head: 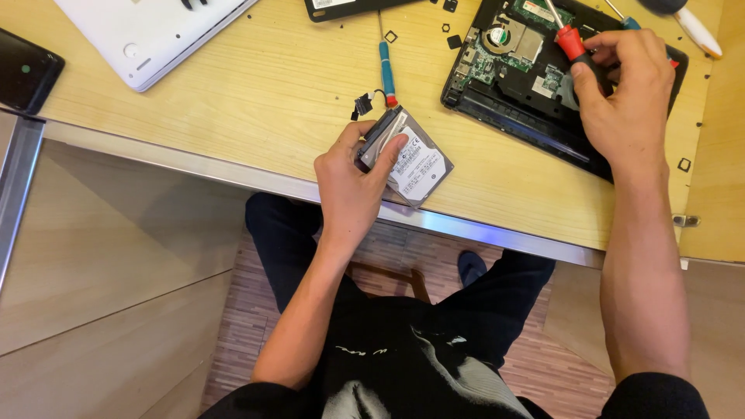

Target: Disassembling a laptop to remove the hard drive and its mounting bracket using a screwdriver.

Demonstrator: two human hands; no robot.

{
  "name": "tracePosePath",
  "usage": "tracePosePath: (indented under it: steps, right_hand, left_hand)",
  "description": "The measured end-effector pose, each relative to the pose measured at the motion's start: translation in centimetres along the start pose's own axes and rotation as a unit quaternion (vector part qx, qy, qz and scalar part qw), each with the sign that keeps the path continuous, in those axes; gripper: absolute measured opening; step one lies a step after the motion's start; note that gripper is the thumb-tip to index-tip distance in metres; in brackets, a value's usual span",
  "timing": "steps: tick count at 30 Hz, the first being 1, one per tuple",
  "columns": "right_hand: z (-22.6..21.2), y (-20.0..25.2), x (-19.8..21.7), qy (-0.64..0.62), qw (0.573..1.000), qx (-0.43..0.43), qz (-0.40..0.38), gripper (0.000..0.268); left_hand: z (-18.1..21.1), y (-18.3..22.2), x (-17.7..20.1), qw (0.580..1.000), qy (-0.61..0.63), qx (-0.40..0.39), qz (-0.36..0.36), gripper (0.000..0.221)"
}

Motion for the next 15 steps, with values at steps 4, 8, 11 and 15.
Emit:
tracePosePath:
  steps: [4, 8, 11, 15]
  right_hand:
    - [0.15, 0.06, 0.03, 0.000, 1.000, 0.001, -0.006, 0.023]
    - [-0.02, 0.04, 0.10, 0.002, 1.000, 0.006, -0.003, 0.024]
    - [-0.01, -0.01, 0.15, 0.006, 1.000, 0.002, -0.004, 0.026]
    - [-0.05, 0.03, 0.11, 0.006, 1.000, 0.007, -0.001, 0.026]
  left_hand:
    - [0.31, -0.06, 0.03, 1.000, 0.007, 0.025, -0.007, 0.027]
    - [0.48, -0.11, 0.04, 1.000, 0.000, 0.026, -0.004, 0.027]
    - [0.34, -0.18, 0.02, 0.999, -0.008, 0.037, -0.001, 0.027]
    - [-0.05, -0.22, -0.05, 0.999, -0.030, 0.032, -0.008, 0.033]
Point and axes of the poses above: each hand's wrist, its own y-axis away from the middle knuckle, its own x-axis out of the back of the hand, z = x × y, the point moved 4 cm from there along -y, towards the middle knuckle, and after that the axes turned 7 degrees about -z, right-handed, at the moved point
